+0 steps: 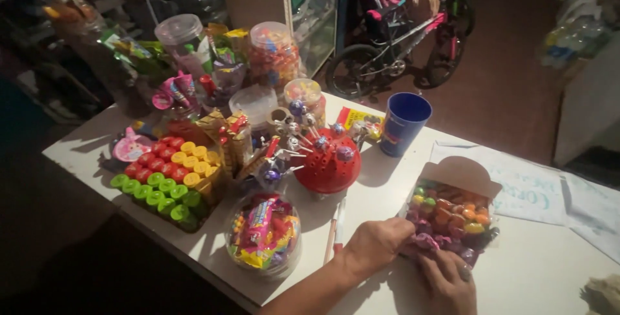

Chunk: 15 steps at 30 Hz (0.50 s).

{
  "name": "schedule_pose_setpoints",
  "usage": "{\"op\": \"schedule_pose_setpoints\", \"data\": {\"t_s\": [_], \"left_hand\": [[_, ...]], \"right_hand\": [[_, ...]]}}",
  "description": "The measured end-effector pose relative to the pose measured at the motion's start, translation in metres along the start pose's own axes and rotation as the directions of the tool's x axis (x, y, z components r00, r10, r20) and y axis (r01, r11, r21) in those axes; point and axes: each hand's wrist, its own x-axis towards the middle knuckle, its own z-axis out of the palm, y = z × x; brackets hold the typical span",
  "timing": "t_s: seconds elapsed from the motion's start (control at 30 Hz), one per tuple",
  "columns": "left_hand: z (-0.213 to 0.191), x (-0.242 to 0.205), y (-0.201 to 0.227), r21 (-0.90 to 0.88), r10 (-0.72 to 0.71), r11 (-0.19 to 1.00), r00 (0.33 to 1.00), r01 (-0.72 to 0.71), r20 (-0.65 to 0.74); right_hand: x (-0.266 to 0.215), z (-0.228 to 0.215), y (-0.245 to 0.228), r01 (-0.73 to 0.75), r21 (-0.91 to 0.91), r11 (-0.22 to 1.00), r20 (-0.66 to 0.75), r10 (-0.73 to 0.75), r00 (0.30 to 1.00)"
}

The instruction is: The person is organizing various candies on a table, specifically placing lollipops into a red circular holder and putting other candies into containers.

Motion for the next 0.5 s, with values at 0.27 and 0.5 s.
{"op": "schedule_pose_setpoints", "data": {"t_s": [0.27, 0.5], "left_hand": [[-0.002, -0.011, 0.010, 0.054, -0.032, 0.998, 0.998, 0.029, 0.062], [-0.013, -0.004, 0.024, -0.017, -0.107, 0.994, 0.981, 0.111, 0.159]], "right_hand": [[-0.012, 0.009, 0.010, -0.013, -0.023, 1.000, 0.031, 0.014, 0.999], [-0.008, 0.015, 0.011, 0.018, -0.059, 0.998, -0.029, -0.020, 0.999]]}}
